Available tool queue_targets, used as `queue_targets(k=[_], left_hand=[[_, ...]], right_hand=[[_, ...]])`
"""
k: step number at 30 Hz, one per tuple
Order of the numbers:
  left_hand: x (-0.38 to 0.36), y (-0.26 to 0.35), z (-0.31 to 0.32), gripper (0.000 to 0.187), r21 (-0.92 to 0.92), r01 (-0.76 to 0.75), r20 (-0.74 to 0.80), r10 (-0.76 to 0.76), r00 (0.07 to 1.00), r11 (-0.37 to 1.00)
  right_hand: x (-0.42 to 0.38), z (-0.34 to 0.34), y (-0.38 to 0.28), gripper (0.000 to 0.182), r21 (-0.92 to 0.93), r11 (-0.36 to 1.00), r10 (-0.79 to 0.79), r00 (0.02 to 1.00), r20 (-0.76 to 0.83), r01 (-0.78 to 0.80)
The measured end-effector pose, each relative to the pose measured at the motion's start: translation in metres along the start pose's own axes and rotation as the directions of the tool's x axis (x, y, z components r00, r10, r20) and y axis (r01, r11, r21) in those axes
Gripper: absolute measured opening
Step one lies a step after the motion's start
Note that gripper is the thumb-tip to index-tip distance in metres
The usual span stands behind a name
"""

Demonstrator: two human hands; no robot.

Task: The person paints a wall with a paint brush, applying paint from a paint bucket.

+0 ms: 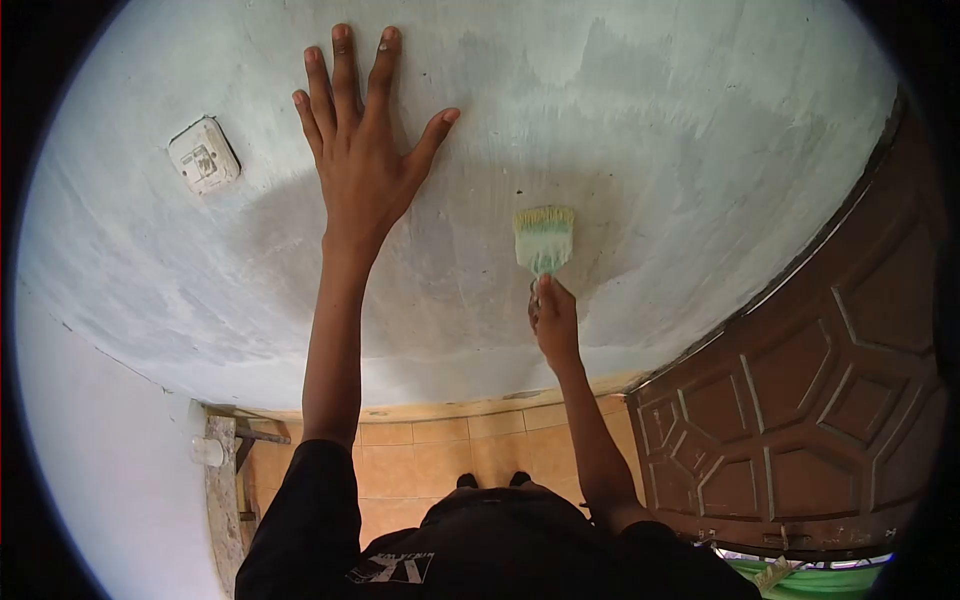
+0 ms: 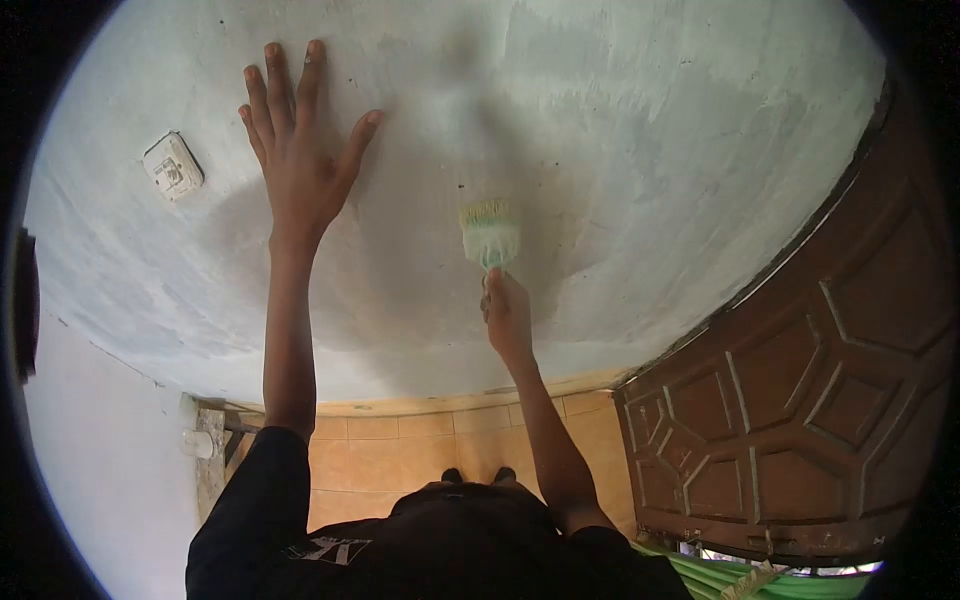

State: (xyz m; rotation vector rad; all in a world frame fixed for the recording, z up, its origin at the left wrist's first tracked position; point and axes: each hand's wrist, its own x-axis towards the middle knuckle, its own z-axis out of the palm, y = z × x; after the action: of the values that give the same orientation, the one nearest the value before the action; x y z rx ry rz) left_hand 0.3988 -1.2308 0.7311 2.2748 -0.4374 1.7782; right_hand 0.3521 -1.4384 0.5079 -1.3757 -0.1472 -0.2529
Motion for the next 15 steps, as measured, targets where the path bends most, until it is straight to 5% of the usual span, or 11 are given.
queue_targets(k=[7, 15], left_hand=[[-0.007, 0.008, -0.004, 0.079, 0.028, 0.015, 0.046, -0.016, 0.999, 0.999], [-0.007, 0.005, -0.003, 0.079, -0.005, 0.017, 0.026, -0.017, 1.0, 1.0]], right_hand=[[0.029, 0.026, -0.108, 0.041, 0.042, 0.993, -0.108, 0.994, 0.028, 0.107], [0.02, 0.008, -0.023, 0.041, 0.045, 0.999, -0.006, 0.999, 0.031, 0.004]])
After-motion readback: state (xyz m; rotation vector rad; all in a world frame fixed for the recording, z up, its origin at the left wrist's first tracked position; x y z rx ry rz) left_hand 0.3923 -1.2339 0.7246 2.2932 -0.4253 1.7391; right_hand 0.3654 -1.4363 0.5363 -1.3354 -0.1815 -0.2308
